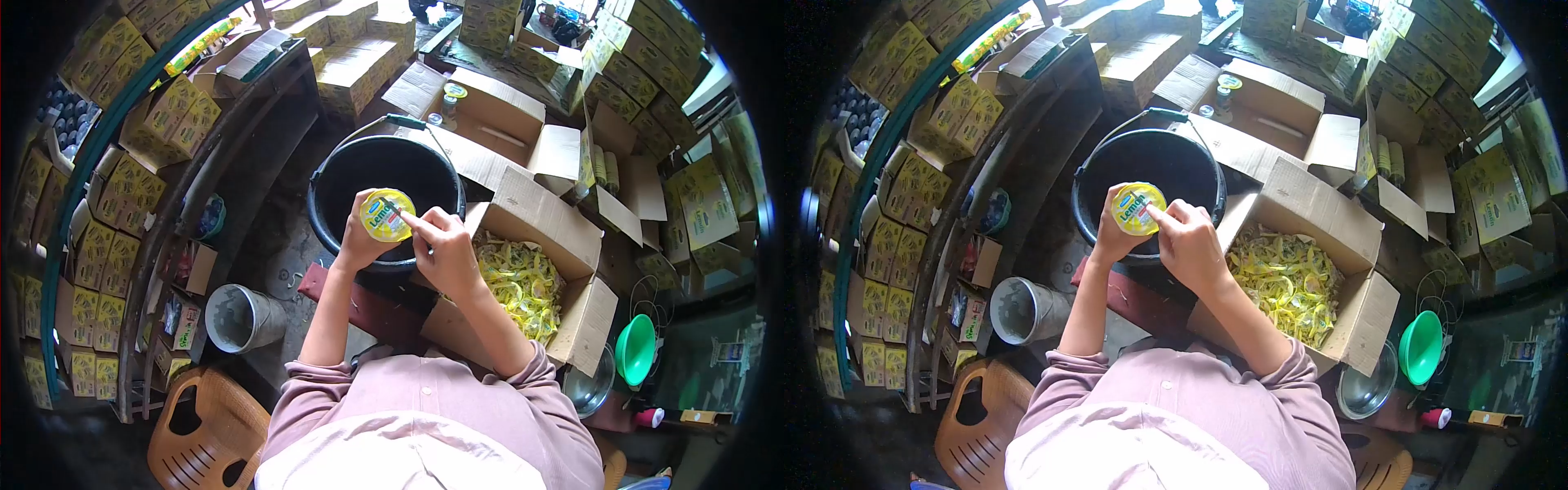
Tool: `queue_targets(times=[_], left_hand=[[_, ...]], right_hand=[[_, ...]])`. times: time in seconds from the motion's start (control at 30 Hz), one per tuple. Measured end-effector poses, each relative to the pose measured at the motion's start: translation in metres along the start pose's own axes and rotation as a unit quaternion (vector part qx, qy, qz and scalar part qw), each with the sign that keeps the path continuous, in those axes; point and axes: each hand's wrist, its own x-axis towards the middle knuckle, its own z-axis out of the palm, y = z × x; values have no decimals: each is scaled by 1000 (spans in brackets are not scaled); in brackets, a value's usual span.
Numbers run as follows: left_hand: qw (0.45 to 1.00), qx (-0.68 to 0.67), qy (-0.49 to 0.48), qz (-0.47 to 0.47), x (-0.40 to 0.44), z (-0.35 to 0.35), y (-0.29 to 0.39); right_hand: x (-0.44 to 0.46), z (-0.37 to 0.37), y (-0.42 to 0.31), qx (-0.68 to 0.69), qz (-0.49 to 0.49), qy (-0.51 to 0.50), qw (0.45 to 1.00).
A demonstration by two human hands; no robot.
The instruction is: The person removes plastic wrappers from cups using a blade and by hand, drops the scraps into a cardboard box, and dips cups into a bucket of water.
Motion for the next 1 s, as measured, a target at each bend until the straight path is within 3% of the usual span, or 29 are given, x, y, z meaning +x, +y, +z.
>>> queue_targets(times=[1.0], left_hand=[[1000, 5, -23, -17, 1, -2, 6]], right_hand=[[3, 4, -3, -38, 11, -47, 998]])
